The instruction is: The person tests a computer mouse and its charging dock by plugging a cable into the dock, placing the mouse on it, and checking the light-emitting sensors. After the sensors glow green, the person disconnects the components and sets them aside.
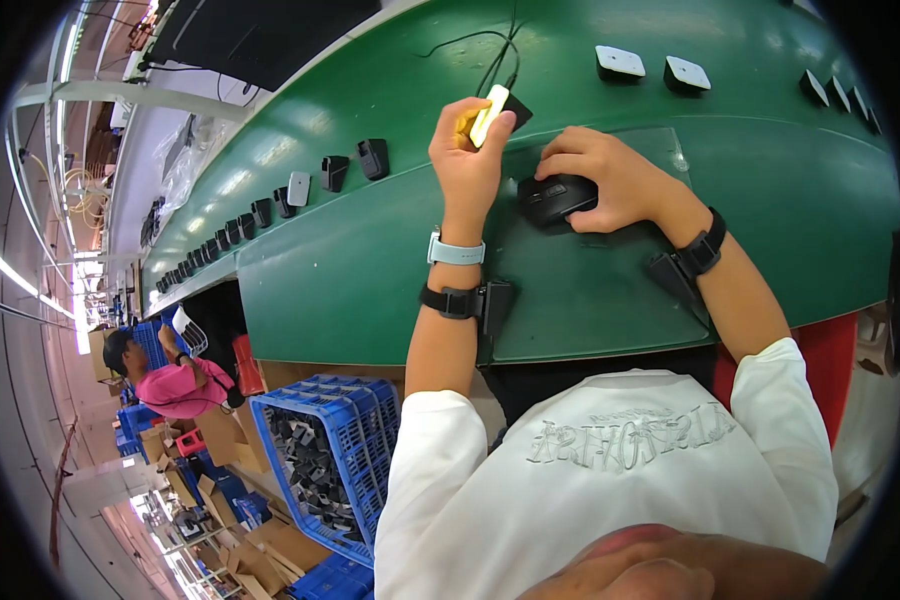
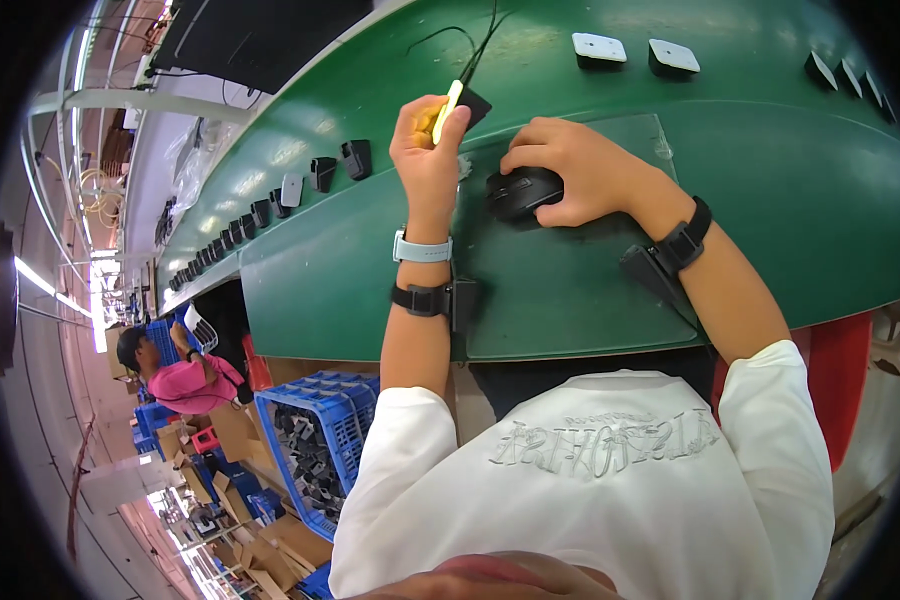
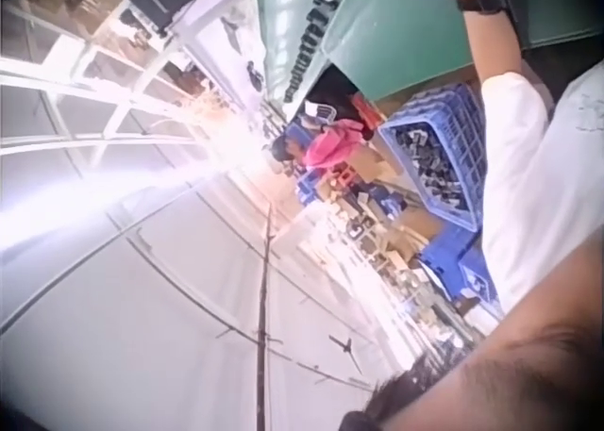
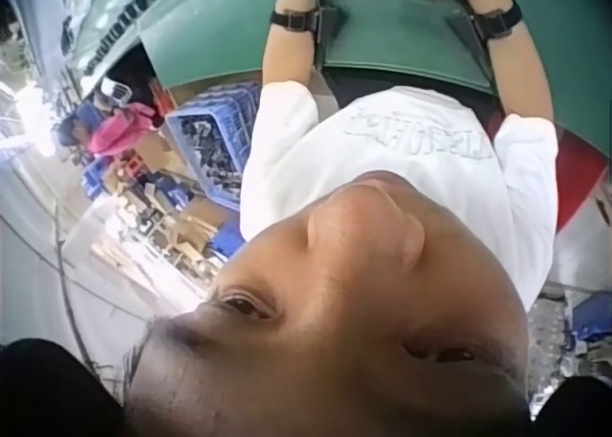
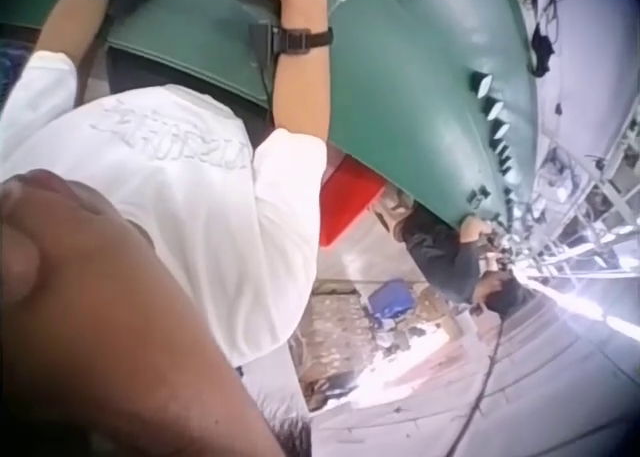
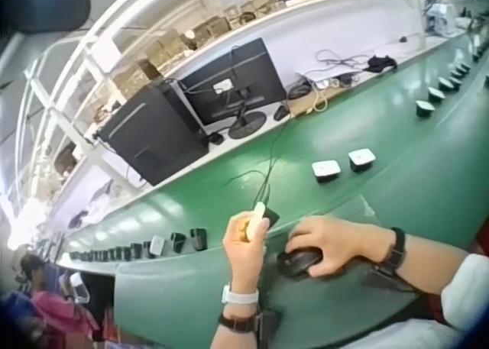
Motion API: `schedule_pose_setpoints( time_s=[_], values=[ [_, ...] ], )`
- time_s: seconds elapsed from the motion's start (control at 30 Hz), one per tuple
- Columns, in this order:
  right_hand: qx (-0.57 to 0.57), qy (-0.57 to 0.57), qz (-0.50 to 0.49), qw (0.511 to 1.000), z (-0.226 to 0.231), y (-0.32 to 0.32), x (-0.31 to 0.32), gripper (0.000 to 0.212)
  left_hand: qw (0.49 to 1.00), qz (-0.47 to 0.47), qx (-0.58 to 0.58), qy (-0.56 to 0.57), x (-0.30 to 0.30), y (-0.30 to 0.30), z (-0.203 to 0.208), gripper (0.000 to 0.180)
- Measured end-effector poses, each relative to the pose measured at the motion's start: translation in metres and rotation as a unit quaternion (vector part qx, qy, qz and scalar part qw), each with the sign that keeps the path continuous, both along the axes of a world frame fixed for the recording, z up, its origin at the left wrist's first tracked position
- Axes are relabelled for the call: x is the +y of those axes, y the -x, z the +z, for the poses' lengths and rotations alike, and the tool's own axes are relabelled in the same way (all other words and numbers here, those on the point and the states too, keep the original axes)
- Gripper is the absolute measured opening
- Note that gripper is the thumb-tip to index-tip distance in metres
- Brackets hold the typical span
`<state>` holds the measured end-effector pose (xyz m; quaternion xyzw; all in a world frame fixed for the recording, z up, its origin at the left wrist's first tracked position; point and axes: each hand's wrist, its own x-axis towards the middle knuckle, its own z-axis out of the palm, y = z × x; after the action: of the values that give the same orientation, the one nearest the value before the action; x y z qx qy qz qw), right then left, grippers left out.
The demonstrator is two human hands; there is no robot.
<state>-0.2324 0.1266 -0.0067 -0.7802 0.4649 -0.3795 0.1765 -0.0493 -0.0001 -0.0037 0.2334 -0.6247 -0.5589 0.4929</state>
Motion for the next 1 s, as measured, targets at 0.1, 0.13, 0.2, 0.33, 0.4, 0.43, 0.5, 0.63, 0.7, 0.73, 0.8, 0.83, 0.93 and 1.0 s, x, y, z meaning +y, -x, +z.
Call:
schedule_pose_setpoints(
  time_s=[0.1,0.13,0.2,0.33,0.4,0.43,0.5,0.63,0.7,0.73,0.8,0.83,0.93,1.0],
  values=[
    [0.001,0.003,0.026,1.000,0.001,-0.003,-0.007,0.057,0.989,0.058,-0.083,0.104,-0.001,-0.006,0.005,0.022],
    [-0.003,0.029,0.026,0.999,0.007,-0.008,-0.011,0.057,0.981,0.075,-0.112,0.143,-0.004,-0.013,0.005,0.024],
    [-0.026,0.066,0.023,0.997,0.011,-0.018,-0.018,0.060,0.970,0.086,-0.149,0.172,-0.002,-0.027,0.008,0.026],
    [-0.027,0.152,-0.132,0.979,0.006,0.002,0.002,0.039,0.974,0.023,-0.090,0.207,0.009,0.002,0.007,0.032],
    [-0.016,0.176,-0.163,0.971,-0.009,0.009,-0.005,0.036,0.969,0.022,-0.086,0.232,0.005,-0.001,0.007,0.030],
    [-0.014,0.172,-0.179,0.969,-0.008,0.005,-0.007,0.035,0.969,0.008,-0.080,0.235,0.005,-0.005,0.009,0.030],
    [-0.003,0.177,-0.179,0.968,-0.006,-0.012,-0.014,0.036,0.970,0.014,-0.087,0.226,0.003,-0.021,0.008,0.029],
    [0.027,0.156,-0.202,0.966,-0.011,-0.013,-0.014,0.038,0.962,0.014,-0.080,0.260,0.007,-0.020,0.001,0.030],
    [0.046,0.156,-0.197,0.967,-0.010,-0.013,-0.015,0.038,0.964,-0.008,-0.102,0.247,0.004,-0.022,0.000,0.030],
    [0.048,0.150,-0.198,0.967,-0.008,-0.016,-0.016,0.037,0.967,-0.012,-0.103,0.231,0.003,-0.023,-0.001,0.030],
    [0.051,0.146,-0.200,0.968,-0.009,-0.016,-0.017,0.037,0.971,-0.016,-0.102,0.216,0.001,-0.022,-0.002,0.030],
    [0.056,0.142,-0.199,0.968,-0.011,-0.013,-0.017,0.036,0.968,-0.006,-0.094,0.233,0.001,-0.020,-0.003,0.030],
    [0.064,0.128,-0.197,0.970,-0.012,-0.011,-0.018,0.035,0.966,-0.004,-0.097,0.239,-0.001,-0.020,-0.003,0.031],
    [0.065,0.120,-0.197,0.971,-0.012,-0.011,-0.017,0.034,0.967,-0.012,-0.110,0.230,-0.002,-0.021,-0.003,0.031]
  ],
)
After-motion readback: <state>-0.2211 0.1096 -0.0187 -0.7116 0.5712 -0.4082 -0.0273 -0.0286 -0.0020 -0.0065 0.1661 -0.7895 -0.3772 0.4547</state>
